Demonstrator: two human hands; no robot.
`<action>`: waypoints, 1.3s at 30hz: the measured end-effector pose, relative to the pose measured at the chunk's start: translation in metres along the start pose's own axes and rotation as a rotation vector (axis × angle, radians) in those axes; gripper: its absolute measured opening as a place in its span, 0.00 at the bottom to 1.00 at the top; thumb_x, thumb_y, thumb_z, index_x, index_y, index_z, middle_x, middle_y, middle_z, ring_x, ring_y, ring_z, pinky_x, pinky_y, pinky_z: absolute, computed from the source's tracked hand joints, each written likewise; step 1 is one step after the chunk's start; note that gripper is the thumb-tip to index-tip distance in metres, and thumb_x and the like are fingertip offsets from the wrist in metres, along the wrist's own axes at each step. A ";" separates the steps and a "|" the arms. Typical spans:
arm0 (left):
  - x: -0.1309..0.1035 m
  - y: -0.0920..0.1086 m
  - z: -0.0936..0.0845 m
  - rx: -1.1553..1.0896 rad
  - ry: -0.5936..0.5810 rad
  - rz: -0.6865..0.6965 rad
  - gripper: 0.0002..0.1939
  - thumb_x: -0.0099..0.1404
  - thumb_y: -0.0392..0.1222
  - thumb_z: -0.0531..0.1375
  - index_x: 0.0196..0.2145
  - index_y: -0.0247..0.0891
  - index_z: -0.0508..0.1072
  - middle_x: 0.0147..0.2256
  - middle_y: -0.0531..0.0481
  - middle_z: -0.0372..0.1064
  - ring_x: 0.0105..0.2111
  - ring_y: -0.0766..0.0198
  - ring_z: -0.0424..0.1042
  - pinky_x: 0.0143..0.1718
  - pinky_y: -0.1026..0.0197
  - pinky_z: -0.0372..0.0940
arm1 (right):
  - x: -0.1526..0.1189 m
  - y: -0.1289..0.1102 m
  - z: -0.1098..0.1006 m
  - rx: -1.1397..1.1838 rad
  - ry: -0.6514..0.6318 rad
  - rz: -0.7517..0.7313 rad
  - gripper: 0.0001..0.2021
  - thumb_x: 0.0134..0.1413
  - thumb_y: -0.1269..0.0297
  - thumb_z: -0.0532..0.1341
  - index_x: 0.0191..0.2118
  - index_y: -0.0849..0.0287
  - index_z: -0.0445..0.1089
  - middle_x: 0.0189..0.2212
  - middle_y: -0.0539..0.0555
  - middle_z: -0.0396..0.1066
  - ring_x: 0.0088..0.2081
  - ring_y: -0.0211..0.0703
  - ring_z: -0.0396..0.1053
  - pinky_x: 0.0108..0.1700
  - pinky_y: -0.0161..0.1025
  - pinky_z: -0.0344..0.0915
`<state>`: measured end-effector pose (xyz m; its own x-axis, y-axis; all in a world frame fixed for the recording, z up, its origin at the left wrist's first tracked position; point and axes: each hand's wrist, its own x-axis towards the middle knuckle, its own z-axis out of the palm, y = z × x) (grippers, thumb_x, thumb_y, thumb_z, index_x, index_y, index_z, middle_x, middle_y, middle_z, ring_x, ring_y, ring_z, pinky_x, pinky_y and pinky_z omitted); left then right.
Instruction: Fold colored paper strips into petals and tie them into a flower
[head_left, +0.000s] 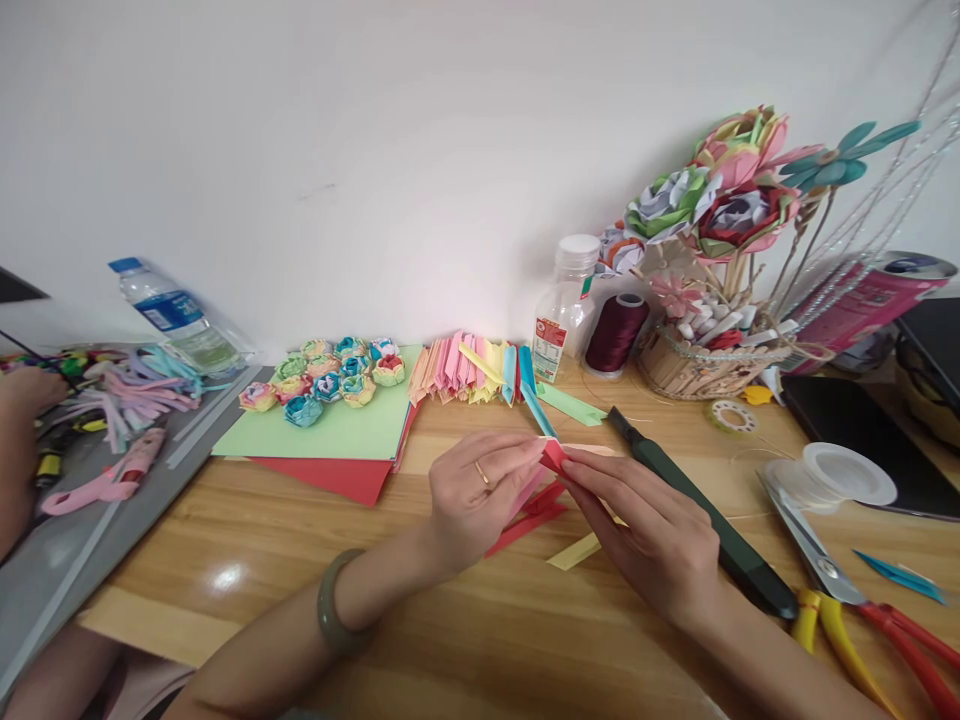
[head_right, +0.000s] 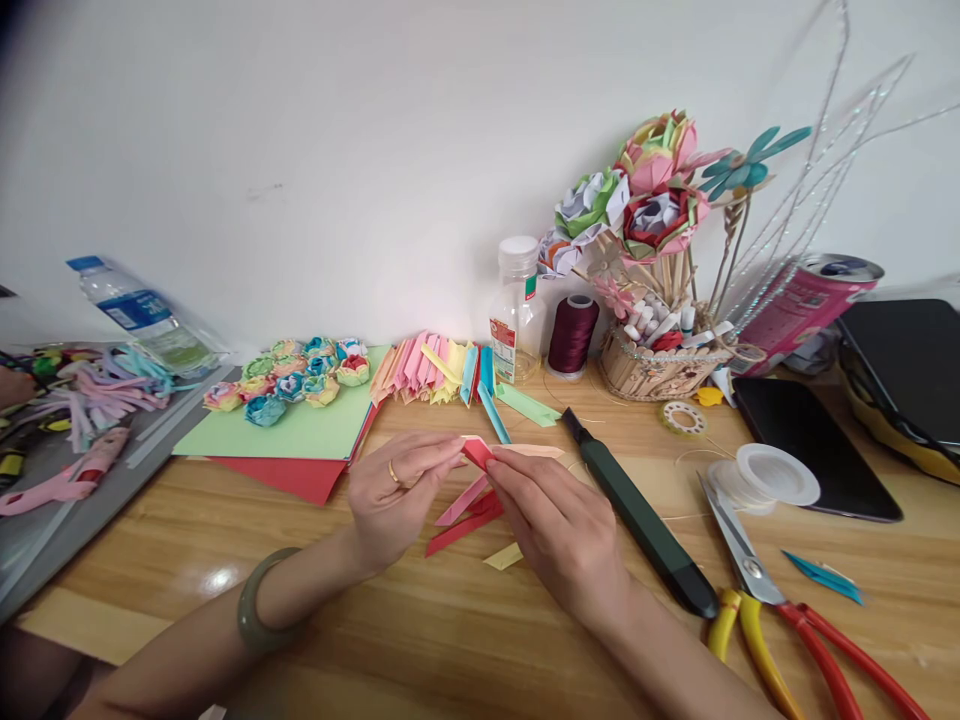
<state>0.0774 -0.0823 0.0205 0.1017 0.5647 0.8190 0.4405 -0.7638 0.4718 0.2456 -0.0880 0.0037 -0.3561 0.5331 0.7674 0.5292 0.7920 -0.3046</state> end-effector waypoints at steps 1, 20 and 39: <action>0.000 0.000 0.000 -0.006 0.000 -0.006 0.13 0.55 0.26 0.57 0.38 0.38 0.72 0.32 0.46 0.74 0.33 0.66 0.73 0.33 0.63 0.69 | 0.000 0.000 0.000 0.003 -0.004 0.003 0.18 0.48 0.79 0.59 0.46 0.58 0.65 0.39 0.56 0.73 0.40 0.40 0.70 0.41 0.37 0.69; 0.004 -0.008 0.011 -0.608 -0.353 -0.928 0.17 0.50 0.38 0.63 0.38 0.34 0.65 0.33 0.48 0.68 0.33 0.65 0.68 0.37 0.61 0.63 | 0.003 0.009 -0.001 0.214 -0.165 0.260 0.10 0.51 0.71 0.58 0.41 0.56 0.66 0.37 0.52 0.72 0.38 0.40 0.70 0.41 0.37 0.68; 0.007 -0.010 0.006 -0.523 -0.530 -0.952 0.29 0.56 0.36 0.54 0.57 0.38 0.56 0.36 0.47 0.72 0.33 0.65 0.69 0.36 0.62 0.62 | 0.008 0.011 0.000 0.325 -0.332 0.376 0.12 0.55 0.69 0.54 0.45 0.54 0.66 0.40 0.54 0.67 0.38 0.40 0.67 0.36 0.36 0.65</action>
<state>0.0792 -0.0693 0.0197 0.3400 0.9344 -0.1061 0.1357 0.0629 0.9887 0.2490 -0.0747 0.0066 -0.4399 0.8174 0.3719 0.4214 0.5536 -0.7183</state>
